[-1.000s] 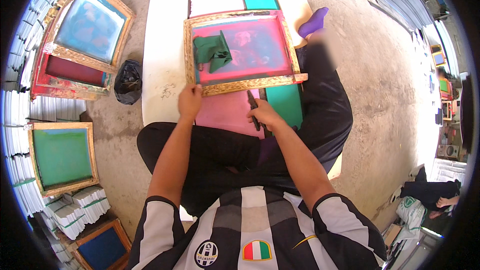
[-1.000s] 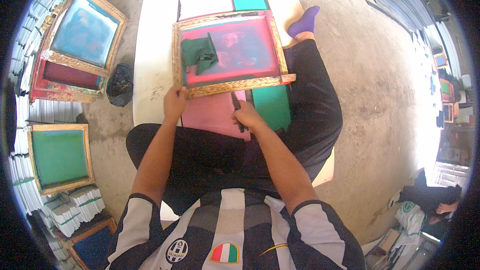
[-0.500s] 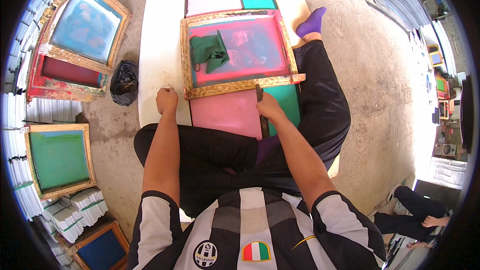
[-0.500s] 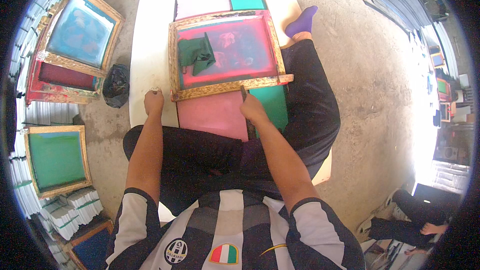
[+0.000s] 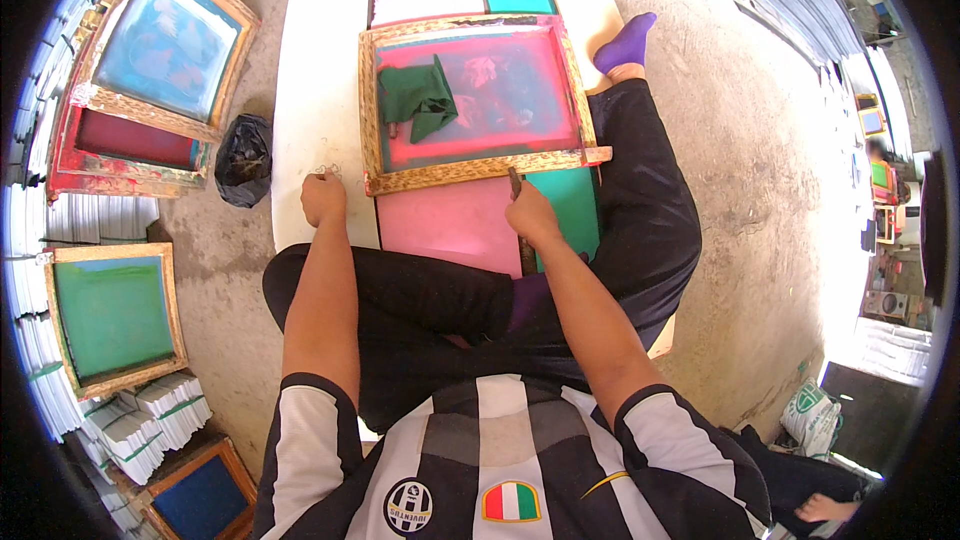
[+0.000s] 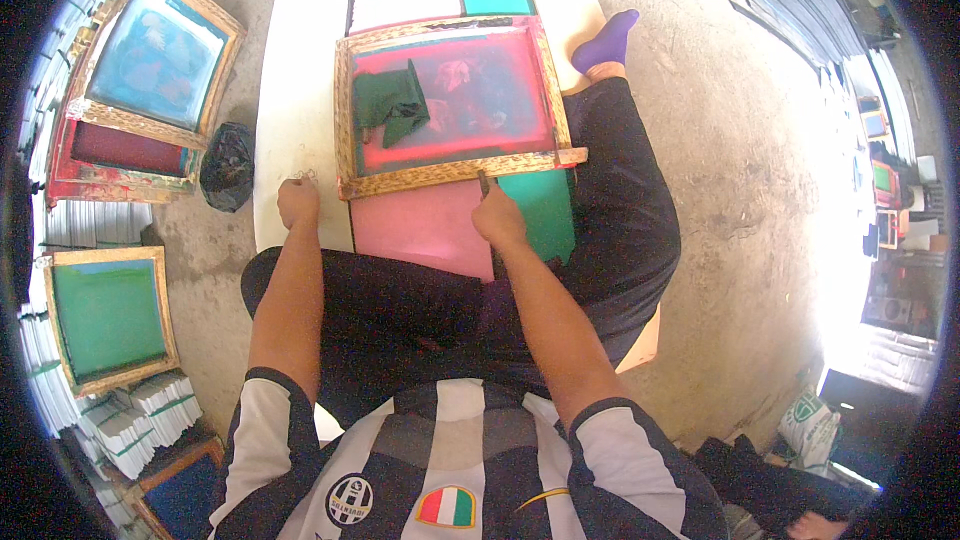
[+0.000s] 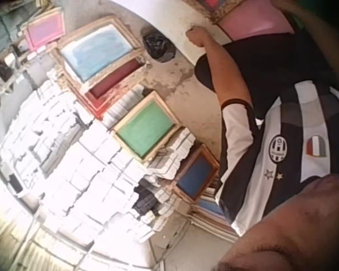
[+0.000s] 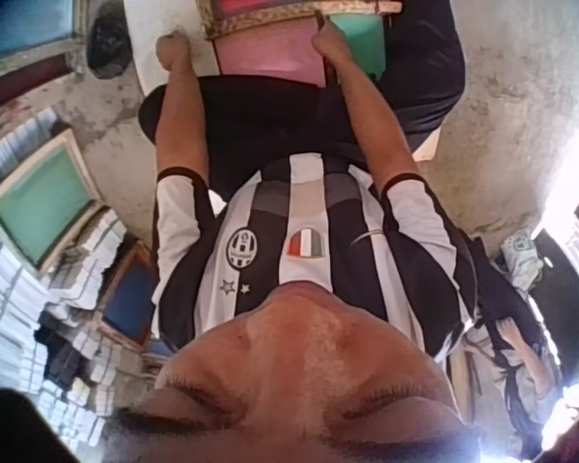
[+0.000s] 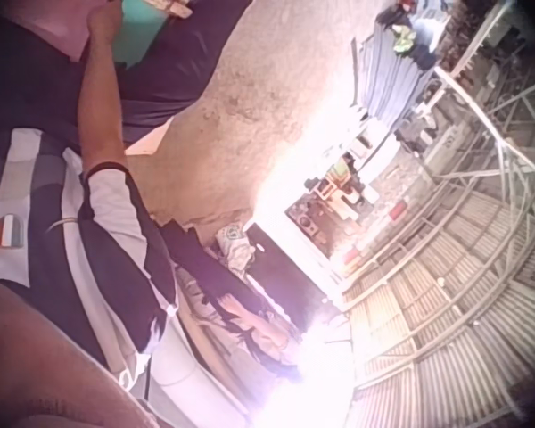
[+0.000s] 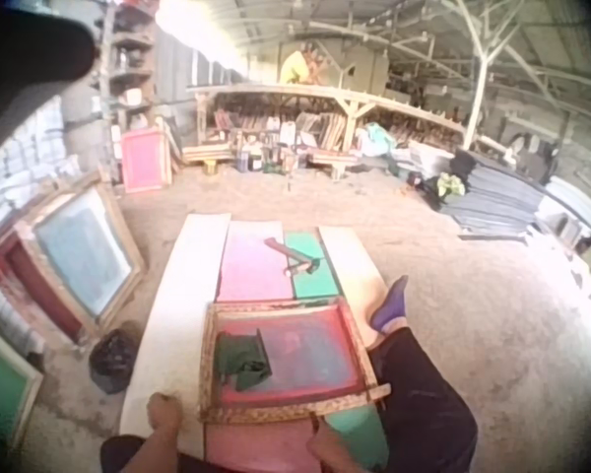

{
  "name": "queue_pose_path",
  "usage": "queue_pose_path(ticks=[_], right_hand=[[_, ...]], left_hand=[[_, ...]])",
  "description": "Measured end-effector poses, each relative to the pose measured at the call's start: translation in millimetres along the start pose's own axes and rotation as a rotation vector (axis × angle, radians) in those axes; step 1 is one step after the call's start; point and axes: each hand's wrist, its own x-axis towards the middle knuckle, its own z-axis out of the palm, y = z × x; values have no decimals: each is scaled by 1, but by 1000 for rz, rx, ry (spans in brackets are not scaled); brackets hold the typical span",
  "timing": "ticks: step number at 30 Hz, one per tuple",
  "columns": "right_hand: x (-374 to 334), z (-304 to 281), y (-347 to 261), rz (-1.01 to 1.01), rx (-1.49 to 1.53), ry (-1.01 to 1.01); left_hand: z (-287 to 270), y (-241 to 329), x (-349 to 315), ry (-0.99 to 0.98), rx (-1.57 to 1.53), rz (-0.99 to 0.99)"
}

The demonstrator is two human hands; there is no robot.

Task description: The person sits on the floor and uses a knife to trim the edges of a pink fabric sheet placed under a screen printing frame. The person repeatedly cuts along the frame's edge to remove excess material.

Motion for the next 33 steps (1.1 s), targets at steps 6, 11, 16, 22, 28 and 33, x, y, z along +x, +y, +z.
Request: queue_pose_path(ticks=[6,11,16,22,28,33], right_hand=[[5,1,8,15,39,-30],[14,13,25,-55,169,-32],[17,13,36,56,778,-274],[-5,2,21,-52,732,-467],[-27,21,0,-205,608,-523],[-29,25,4,-218,566,-561]], left_hand=[[1,1,2,70,-130,-49],[3,9,-11,91,-223,-3],[18,-2,-18,111,-323,197],[17,15,-79,-177,-307,892],[29,28,-138,-139,-186,1339],[36,23,-139,-92,-159,1325]])
